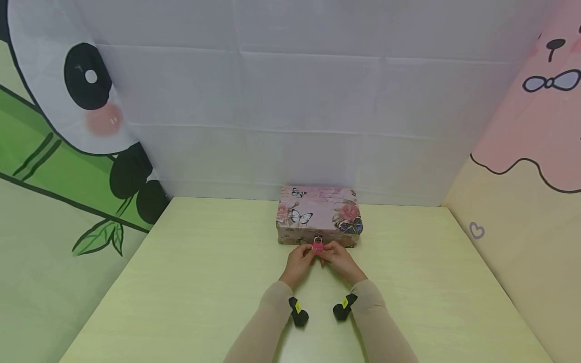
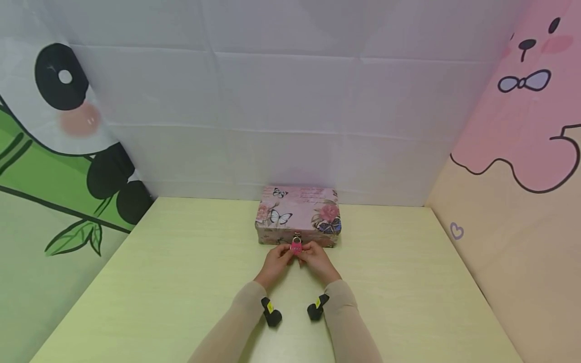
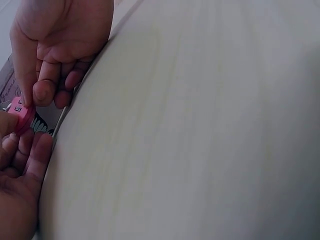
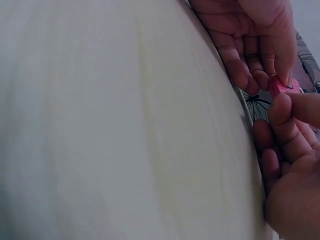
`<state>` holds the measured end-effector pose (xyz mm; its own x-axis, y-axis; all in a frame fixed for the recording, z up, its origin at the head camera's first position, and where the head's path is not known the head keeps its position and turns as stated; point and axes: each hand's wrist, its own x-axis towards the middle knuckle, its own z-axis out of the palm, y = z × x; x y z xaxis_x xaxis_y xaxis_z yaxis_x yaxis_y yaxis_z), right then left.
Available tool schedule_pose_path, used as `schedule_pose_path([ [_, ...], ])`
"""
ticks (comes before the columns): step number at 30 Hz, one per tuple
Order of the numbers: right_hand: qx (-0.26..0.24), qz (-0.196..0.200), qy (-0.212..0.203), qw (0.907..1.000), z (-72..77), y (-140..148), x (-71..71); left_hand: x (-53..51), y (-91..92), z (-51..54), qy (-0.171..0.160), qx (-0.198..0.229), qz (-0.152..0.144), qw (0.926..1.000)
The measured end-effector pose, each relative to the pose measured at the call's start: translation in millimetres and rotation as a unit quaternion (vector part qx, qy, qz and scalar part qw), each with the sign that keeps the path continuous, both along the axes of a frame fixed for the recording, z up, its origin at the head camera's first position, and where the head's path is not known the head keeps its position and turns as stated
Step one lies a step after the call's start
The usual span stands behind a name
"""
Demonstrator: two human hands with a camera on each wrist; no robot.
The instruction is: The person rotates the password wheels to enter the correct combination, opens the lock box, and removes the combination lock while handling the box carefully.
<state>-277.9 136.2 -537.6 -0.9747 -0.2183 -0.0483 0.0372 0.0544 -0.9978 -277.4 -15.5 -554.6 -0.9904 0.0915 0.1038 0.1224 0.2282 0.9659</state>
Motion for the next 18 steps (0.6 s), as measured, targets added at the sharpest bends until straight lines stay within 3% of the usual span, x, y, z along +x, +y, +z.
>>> schedule_pose_path([
  [7,0.015,0.009,-0.014,0.9997,2.9,2,-0.8,-0.3,0.2,1.4,0.003,-0.011,0.001,0.9999],
  [14,0.024,0.022,-0.010,0.9994,32.8,-1,16.0,-0.3,0.9,3.0,-0.004,-0.014,0.004,0.9999],
  [18,0.027,0.022,-0.005,0.9994,36.0,-2,18.2,-1.8,0.4,0.5,-0.005,-0.016,0.004,0.9999],
])
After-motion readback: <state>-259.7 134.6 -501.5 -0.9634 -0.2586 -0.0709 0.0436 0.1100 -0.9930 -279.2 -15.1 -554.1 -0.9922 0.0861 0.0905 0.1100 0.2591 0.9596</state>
